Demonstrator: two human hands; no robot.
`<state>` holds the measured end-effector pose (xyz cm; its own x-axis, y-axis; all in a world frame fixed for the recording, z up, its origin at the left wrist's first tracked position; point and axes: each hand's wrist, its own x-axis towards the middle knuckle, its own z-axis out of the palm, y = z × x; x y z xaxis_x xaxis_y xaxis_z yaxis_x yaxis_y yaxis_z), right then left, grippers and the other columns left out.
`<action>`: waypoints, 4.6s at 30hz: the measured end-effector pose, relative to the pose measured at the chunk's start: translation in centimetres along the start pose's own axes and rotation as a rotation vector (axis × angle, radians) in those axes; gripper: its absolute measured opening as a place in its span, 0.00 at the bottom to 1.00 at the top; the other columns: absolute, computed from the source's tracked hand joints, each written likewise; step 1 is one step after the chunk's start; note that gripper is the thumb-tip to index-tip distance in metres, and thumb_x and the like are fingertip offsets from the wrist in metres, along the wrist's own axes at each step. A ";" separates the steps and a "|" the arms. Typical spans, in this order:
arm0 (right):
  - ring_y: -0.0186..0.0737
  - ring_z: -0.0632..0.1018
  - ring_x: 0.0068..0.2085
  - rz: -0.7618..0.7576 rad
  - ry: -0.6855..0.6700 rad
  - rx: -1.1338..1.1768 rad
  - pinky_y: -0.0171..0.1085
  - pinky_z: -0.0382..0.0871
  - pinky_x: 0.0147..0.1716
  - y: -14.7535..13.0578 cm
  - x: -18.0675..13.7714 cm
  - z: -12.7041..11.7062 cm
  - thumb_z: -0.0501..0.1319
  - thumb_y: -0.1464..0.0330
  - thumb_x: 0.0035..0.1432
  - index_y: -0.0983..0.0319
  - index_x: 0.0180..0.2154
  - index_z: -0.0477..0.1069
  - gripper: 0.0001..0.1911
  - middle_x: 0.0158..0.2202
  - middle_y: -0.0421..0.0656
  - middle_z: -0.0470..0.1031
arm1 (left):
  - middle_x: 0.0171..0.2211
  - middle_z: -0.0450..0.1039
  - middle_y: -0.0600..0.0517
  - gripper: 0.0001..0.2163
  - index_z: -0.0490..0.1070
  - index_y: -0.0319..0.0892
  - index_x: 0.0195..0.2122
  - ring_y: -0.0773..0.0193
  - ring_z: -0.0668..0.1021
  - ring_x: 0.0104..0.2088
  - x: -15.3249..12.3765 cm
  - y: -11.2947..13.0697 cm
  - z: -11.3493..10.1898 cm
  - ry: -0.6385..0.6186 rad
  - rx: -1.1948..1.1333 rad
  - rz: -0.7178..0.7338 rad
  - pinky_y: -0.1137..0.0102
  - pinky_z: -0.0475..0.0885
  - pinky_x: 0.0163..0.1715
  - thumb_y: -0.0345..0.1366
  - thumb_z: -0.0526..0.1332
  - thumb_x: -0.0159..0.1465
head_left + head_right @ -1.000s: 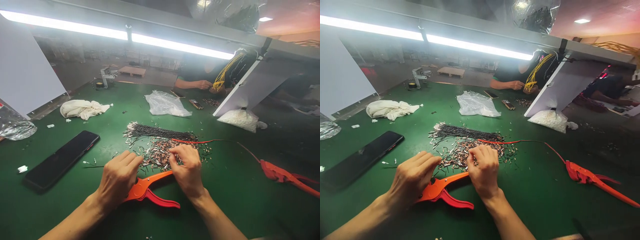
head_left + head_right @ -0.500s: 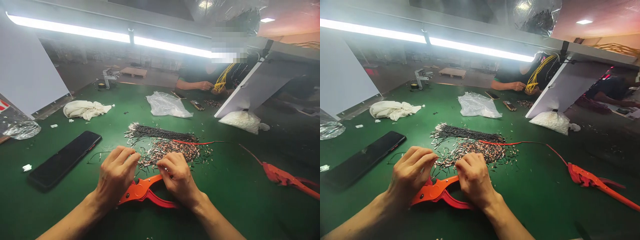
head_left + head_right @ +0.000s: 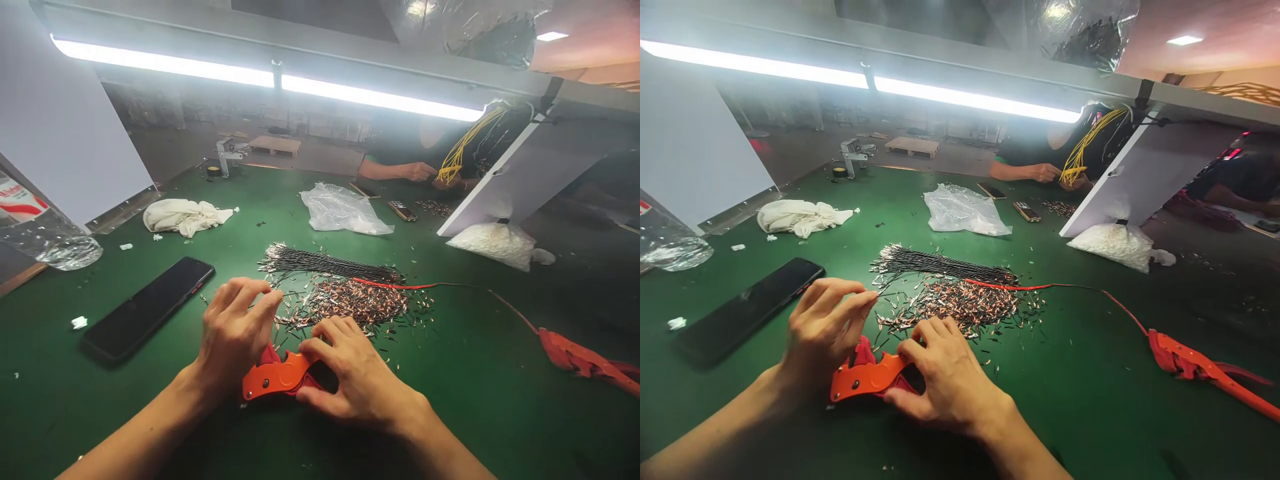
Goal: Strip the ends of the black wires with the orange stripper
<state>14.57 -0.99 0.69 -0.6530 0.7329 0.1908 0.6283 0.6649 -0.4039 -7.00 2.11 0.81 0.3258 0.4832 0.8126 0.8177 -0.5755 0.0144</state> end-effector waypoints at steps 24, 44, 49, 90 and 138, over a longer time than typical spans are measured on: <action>0.49 0.73 0.42 0.341 0.099 0.323 0.49 0.65 0.44 0.9 -0.3 -2.7 0.63 0.62 0.53 0.62 0.46 0.71 0.19 0.42 0.48 0.73 | 0.24 0.67 0.56 0.15 0.72 0.39 0.43 0.69 0.67 0.24 1.7 0.2 -2.8 0.266 -0.143 0.094 0.73 0.65 0.25 0.19 0.65 0.56; 0.45 0.80 0.34 0.200 -0.306 2.242 0.43 0.74 0.32 -1.1 -0.6 0.0 0.57 0.70 0.46 0.71 0.50 0.69 0.26 0.36 0.50 0.78 | 0.29 0.72 0.51 0.17 0.72 0.39 0.46 0.66 0.68 0.29 0.3 0.6 -1.7 0.103 -0.173 0.072 0.71 0.65 0.27 0.18 0.62 0.57; 0.40 0.78 0.28 0.212 -0.325 2.303 0.39 0.72 0.27 -1.9 -0.8 0.3 0.57 0.58 0.55 0.68 0.52 0.67 0.27 0.31 0.45 0.75 | 0.26 0.72 0.52 0.15 0.71 0.38 0.45 0.67 0.68 0.27 0.1 1.0 -1.4 0.089 -0.267 0.072 0.71 0.65 0.27 0.17 0.61 0.57; 0.26 0.60 0.13 0.131 -0.212 2.240 0.27 0.60 0.15 -2.7 -0.9 1.4 0.49 0.48 0.64 0.60 0.38 0.63 0.22 0.18 0.33 0.63 | 0.21 0.67 0.55 0.05 0.69 0.39 0.35 0.68 0.65 0.21 0.0 3.0 -0.5 0.001 -0.284 0.097 0.72 0.59 0.22 0.23 0.57 0.64; 0.41 0.70 0.37 0.347 0.041 1.501 0.40 0.63 0.39 -1.7 -0.4 1.0 0.66 0.57 0.56 0.60 0.46 0.71 0.19 0.36 0.43 0.71 | 0.21 0.65 0.55 0.04 0.68 0.38 0.30 0.71 0.65 0.22 1.2 3.7 -2.1 -0.055 -0.489 -0.187 0.73 0.60 0.23 0.24 0.58 0.60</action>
<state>13.34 -2.58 0.38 -0.5419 0.8360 -0.0859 -0.2650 -0.2670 -0.9266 -4.57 -0.84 3.10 0.2306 0.6336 0.7385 0.5515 -0.7104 0.4373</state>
